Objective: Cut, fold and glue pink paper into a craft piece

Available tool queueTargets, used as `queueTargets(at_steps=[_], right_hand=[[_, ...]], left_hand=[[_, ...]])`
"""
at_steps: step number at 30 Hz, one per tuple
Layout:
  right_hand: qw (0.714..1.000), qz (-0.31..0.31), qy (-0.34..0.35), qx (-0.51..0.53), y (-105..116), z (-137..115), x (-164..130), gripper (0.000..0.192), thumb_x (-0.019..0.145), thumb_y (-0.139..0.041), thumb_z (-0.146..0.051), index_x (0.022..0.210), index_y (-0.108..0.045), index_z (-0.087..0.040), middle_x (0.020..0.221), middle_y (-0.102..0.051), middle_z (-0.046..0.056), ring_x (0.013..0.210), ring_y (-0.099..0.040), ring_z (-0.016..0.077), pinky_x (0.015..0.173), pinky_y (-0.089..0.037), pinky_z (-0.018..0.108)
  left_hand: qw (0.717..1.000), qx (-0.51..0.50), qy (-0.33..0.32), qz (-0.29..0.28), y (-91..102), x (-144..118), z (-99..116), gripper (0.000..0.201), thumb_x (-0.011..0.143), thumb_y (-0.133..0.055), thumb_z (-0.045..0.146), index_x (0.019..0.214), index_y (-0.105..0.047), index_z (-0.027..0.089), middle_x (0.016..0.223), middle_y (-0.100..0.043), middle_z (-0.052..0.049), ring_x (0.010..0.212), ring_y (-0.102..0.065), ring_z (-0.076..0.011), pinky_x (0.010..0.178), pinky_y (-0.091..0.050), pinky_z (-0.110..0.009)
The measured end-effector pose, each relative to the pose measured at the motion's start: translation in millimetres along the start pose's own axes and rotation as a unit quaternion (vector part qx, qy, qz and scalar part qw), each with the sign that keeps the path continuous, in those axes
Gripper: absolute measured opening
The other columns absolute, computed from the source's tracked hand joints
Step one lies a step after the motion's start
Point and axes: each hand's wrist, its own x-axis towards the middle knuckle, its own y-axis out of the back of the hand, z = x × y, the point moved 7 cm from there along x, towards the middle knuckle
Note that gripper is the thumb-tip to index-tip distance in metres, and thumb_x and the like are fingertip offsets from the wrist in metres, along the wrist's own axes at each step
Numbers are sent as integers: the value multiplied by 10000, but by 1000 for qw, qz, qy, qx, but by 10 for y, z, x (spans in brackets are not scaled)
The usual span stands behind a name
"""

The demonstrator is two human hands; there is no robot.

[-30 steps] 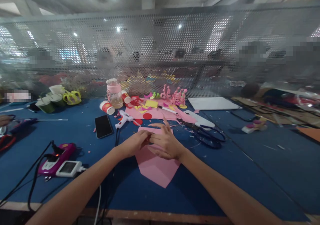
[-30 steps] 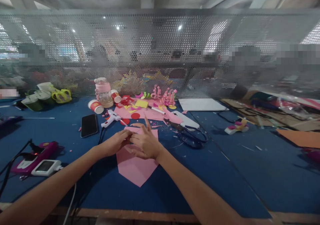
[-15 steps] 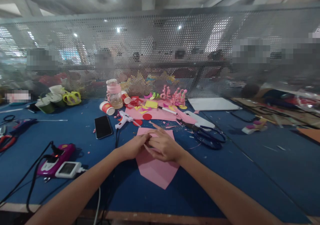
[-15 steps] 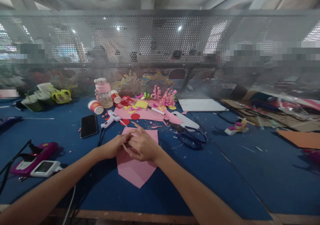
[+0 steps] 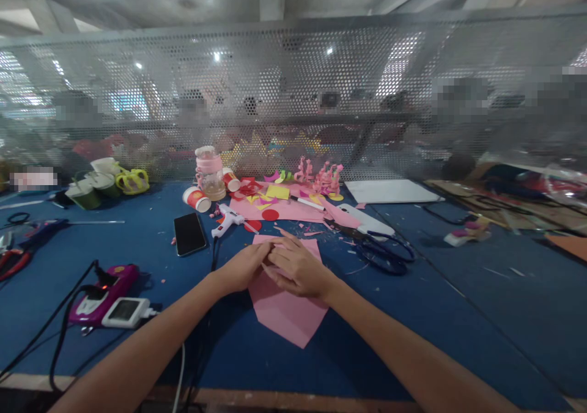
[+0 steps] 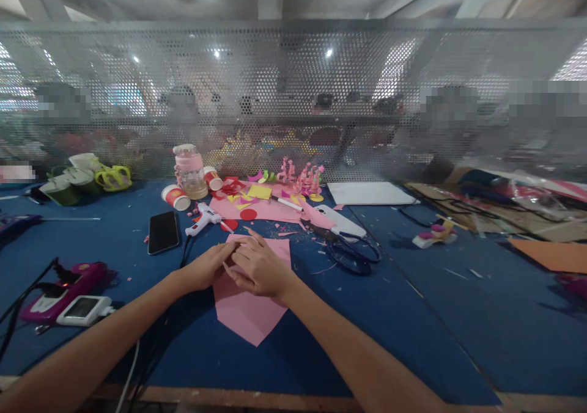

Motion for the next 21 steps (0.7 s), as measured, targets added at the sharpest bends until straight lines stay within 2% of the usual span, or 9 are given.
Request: queueTargets(at_steps=[6,9,13,18,21], right_hand=[[997,20,22,66,110,0,-39,189,784,-401,-264,810,-578,-203,769,-653,24,1029,-474,231,1033,-122,553],[994,35,36,97,125,-6,-59,214,767,-388,-305,784,-580,-210,742,-650,19,1030,-471,238,1025,-92,565],[993,44,28,107,121,-16,-47,204,776,-384,-283,686,-553,-210,647,-616,11,975,-494,225,1023,-141,532],[991,47,6,128,131,-16,-11,298,833,-299,-283,640,-514,-212,580,-572,5,871,-515,194,976,-276,463],[990,47,-10,136,138,6,-6,315,846,-273,-284,648,-507,-211,604,-576,14,867,-517,188,946,-318,440]], left_hand=[[981,-170,61,-68,-52,74,83,396,579,-356,-8,937,-444,137,860,-568,-45,751,-510,-135,667,-415,-240],[973,-187,94,-98,-106,72,102,297,602,-380,12,866,-437,135,770,-523,-16,689,-474,-120,626,-411,-225],[978,-163,77,-109,-136,55,116,299,604,-399,11,876,-431,132,797,-512,-26,725,-474,-131,656,-414,-235],[980,-155,66,-104,-148,61,124,206,711,-420,117,914,-451,125,760,-539,-26,667,-479,-127,623,-403,-233],[979,-164,72,-94,-157,69,116,259,742,-396,140,996,-441,124,797,-565,-40,679,-507,-132,627,-400,-237]])
